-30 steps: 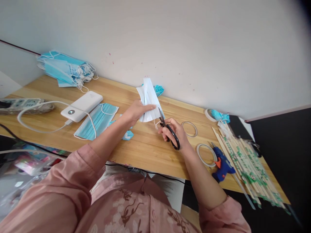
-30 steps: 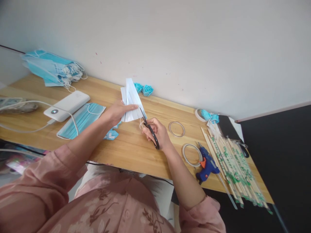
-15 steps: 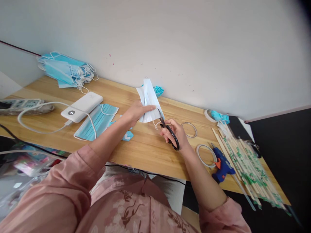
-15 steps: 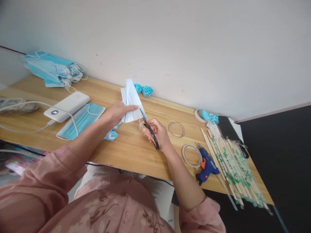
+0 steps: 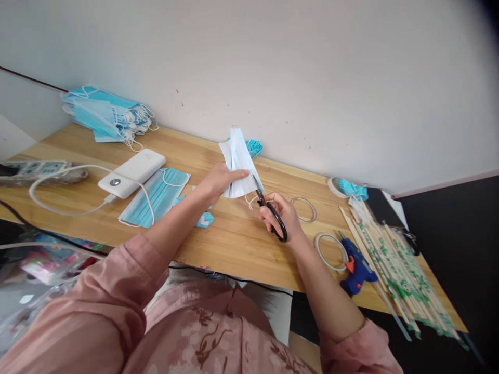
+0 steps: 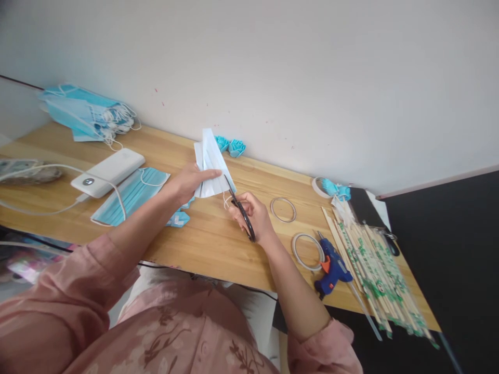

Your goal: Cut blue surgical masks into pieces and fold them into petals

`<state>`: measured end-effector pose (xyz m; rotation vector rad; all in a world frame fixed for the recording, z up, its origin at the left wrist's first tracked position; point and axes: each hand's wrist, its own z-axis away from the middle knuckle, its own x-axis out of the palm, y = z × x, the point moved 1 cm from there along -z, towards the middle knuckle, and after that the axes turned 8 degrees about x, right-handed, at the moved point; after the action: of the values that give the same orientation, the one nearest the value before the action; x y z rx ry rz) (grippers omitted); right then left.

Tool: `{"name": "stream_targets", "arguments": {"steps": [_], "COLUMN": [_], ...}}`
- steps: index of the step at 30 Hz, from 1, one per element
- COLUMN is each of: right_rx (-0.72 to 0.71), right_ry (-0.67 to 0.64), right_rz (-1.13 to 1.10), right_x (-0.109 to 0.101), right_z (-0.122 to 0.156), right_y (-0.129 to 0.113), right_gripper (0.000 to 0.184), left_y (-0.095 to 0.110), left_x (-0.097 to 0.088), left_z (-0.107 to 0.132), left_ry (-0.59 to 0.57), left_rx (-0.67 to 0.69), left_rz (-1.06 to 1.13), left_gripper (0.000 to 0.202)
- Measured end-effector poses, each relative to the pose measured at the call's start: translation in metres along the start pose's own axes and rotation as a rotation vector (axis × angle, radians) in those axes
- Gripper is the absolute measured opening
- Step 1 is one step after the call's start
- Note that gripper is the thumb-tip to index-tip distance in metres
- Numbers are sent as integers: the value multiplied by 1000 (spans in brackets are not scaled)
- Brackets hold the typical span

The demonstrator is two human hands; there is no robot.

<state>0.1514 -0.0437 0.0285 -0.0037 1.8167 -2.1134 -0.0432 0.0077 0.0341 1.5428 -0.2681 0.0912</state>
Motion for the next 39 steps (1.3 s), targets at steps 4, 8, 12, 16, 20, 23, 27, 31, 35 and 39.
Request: {"name": "stream_targets", "arguments": {"steps": [4, 8, 12, 16, 20, 23, 27, 31, 35, 39], "right_rx": [-7, -4, -11, 1, -1, 3, 21, 6, -2, -10], "right_ry": [-3, -6, -4, 7, 10, 19, 18, 14, 18, 31], "right_rz": [-7, -3, 2, 14, 1, 2, 7, 8, 19, 41], "right_x": [1, 0, 0, 0, 2, 1, 0, 0, -1, -1], "right_z": [0, 0, 0, 1, 3, 3, 3, 2, 2, 1], "right_y": [0, 1, 3, 1, -3, -4, -1, 2, 2, 4], "right_gripper": [36, 34, 32, 32, 30, 29, 31, 32, 33, 35], "left_y": [0, -1, -1, -1, -5, -6, -3, 0, 0, -1], "left_x": [0, 0, -1, -1, -3, -4, -3, -1, -1, 0], "left_z": [0, -1, -2, -2, -3, -3, -2, -1, -1, -1], "left_ry": [2, 11, 14, 11, -8, -6, 1, 7, 7, 18], "left_rx": [-1, 2, 7, 3, 20, 18, 7, 8, 15, 8], "left_rz": [-17, -12, -14, -12, -12, -15, -9, 6, -3, -4], "left_gripper": [37, 37, 39, 38, 40, 40, 40, 42, 45, 45]}}
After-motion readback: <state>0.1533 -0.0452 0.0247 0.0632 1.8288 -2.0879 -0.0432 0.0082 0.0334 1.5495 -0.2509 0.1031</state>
